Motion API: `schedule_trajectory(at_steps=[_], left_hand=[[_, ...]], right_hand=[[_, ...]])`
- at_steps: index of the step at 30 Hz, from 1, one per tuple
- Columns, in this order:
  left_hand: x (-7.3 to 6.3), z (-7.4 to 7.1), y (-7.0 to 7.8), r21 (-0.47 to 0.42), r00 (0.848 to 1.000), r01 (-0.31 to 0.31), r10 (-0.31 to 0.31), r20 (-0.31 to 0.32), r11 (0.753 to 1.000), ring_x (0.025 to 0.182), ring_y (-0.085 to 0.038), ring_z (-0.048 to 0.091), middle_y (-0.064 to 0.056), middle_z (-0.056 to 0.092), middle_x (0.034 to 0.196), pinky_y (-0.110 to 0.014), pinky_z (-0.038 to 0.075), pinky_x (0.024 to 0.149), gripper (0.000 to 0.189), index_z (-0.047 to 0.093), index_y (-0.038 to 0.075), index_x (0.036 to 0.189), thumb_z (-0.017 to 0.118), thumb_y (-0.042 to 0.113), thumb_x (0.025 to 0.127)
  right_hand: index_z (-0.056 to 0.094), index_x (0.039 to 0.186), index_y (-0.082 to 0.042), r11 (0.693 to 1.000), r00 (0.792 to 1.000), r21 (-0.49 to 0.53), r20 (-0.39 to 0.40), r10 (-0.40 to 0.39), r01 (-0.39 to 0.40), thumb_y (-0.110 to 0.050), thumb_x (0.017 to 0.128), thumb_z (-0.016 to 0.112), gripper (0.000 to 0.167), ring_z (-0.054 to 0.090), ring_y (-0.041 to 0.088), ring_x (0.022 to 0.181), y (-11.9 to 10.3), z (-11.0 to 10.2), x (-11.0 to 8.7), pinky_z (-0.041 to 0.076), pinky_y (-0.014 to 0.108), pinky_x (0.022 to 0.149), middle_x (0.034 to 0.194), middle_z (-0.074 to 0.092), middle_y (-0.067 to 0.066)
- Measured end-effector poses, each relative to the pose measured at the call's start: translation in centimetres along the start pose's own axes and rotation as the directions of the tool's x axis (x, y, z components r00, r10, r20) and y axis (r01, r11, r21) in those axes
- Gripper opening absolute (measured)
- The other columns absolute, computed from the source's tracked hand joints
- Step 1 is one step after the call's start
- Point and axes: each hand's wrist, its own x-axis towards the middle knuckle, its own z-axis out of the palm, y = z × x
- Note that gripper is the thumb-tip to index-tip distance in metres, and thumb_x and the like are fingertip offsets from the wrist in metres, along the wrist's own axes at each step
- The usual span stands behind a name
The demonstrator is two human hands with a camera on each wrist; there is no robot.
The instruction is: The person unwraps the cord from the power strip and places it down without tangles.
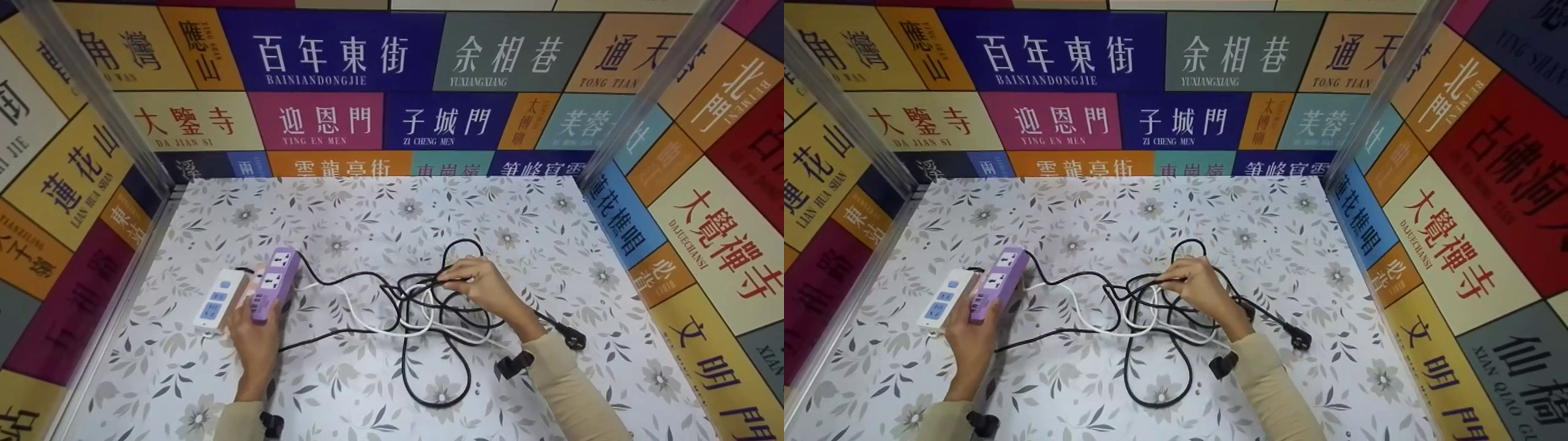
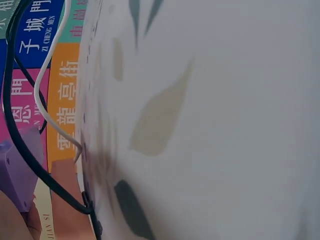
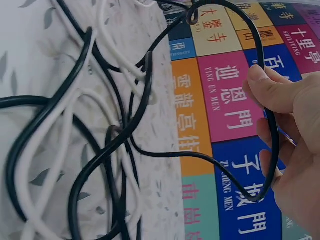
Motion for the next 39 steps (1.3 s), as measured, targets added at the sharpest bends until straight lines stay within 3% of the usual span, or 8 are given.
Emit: schedule_trajectory(at_steps=[6,10,14,19,24,32,36,39], left_hand=[[-0.1,0.1,0.3,0.052,0.999,0.04,-0.04,0.005,0.998,0.102,-0.049,0.052,-0.035,0.062,0.109,-0.057,0.039,0.091,0.053,0.062,-0.012,0.122,0.08,0.017,0.082],[0.2,0.1,0.9,0.088,0.997,0.064,-0.068,0.043,0.994,0.1,-0.05,0.053,-0.037,0.064,0.108,-0.057,0.04,0.09,0.052,0.062,-0.013,0.122,0.078,0.017,0.083],[0.2,0.3,1.1,0.143,0.987,0.088,-0.105,0.118,0.986,0.101,-0.05,0.055,-0.038,0.064,0.109,-0.058,0.041,0.092,0.053,0.061,-0.015,0.123,0.078,0.017,0.084],[0.5,0.5,1.5,0.236,0.979,0.082,-0.122,0.161,0.968,0.102,-0.051,0.058,-0.037,0.066,0.109,-0.059,0.042,0.094,0.054,0.062,-0.015,0.121,0.078,0.021,0.084],[0.7,0.5,1.8,0.332,0.964,0.09,-0.167,0.208,0.939,0.103,-0.05,0.055,-0.039,0.062,0.111,-0.06,0.04,0.095,0.058,0.062,-0.016,0.121,0.076,0.026,0.084],[0.8,0.5,2.2,0.395,0.938,0.098,-0.217,0.269,0.914,0.108,-0.05,0.046,-0.042,0.052,0.115,-0.06,0.038,0.098,0.064,0.057,-0.021,0.121,0.079,0.025,0.084],[1.0,0.5,2.6,0.454,0.941,0.054,-0.197,0.274,0.89,0.106,-0.053,0.047,-0.043,0.052,0.112,-0.06,0.038,0.096,0.062,0.055,-0.022,0.115,0.079,0.026,0.084],[1.6,0.4,3.2,0.486,0.938,-0.005,-0.164,0.304,0.874,0.103,-0.054,0.05,-0.041,0.054,0.109,-0.06,0.039,0.092,0.059,0.056,-0.02,0.113,0.078,0.027,0.083]], right_hand=[[0.079,0.099,-0.003,0.997,0.998,0.031,0.0,0.068,-0.068,-0.006,0.084,0.077,0.015,0.065,0.027,0.091,-2.1,0.2,-1.0,0.051,0.033,0.083,0.096,0.076,0.013],[0.079,0.102,-0.002,0.992,0.995,0.082,0.023,0.099,-0.101,-0.01,0.086,0.075,0.018,0.063,0.017,0.086,-1.4,0.7,-1.7,0.05,0.026,0.072,0.096,0.075,0.013],[0.078,0.102,0.001,0.995,0.998,0.079,0.009,0.067,-0.067,-0.009,0.085,0.076,0.019,0.059,0.011,0.079,-0.8,1.2,-2.2,0.048,0.024,0.069,0.093,0.074,0.015],[0.078,0.099,0.003,0.997,0.999,0.067,-0.014,0.044,-0.043,-0.003,0.084,0.076,0.017,0.056,0.008,0.074,-0.1,1.7,-2.6,0.046,0.02,0.066,0.089,0.073,0.016],[0.078,0.101,0.003,0.996,0.997,0.049,-0.015,0.081,-0.08,-0.001,0.085,0.075,0.016,0.059,0.008,0.076,2.1,2.4,-2.8,0.048,0.018,0.068,0.092,0.074,0.018],[0.08,0.102,-0.011,0.972,0.977,0.1,0.0,0.213,-0.212,-0.015,0.085,0.079,0.018,0.066,0.015,0.092,4.2,2.5,-3.3,0.054,0.022,0.08,0.102,0.075,0.01],[0.08,0.104,-0.017,0.967,0.971,0.094,0.013,0.237,-0.238,-0.023,0.087,0.078,0.019,0.067,0.019,0.099,4.4,2.4,-3.3,0.055,0.025,0.086,0.107,0.075,0.006],[0.08,0.106,-0.016,0.965,0.968,0.087,0.024,0.248,-0.249,-0.023,0.088,0.077,0.019,0.068,0.013,0.098,4.4,2.4,-3.3,0.055,0.023,0.086,0.109,0.076,0.007]])
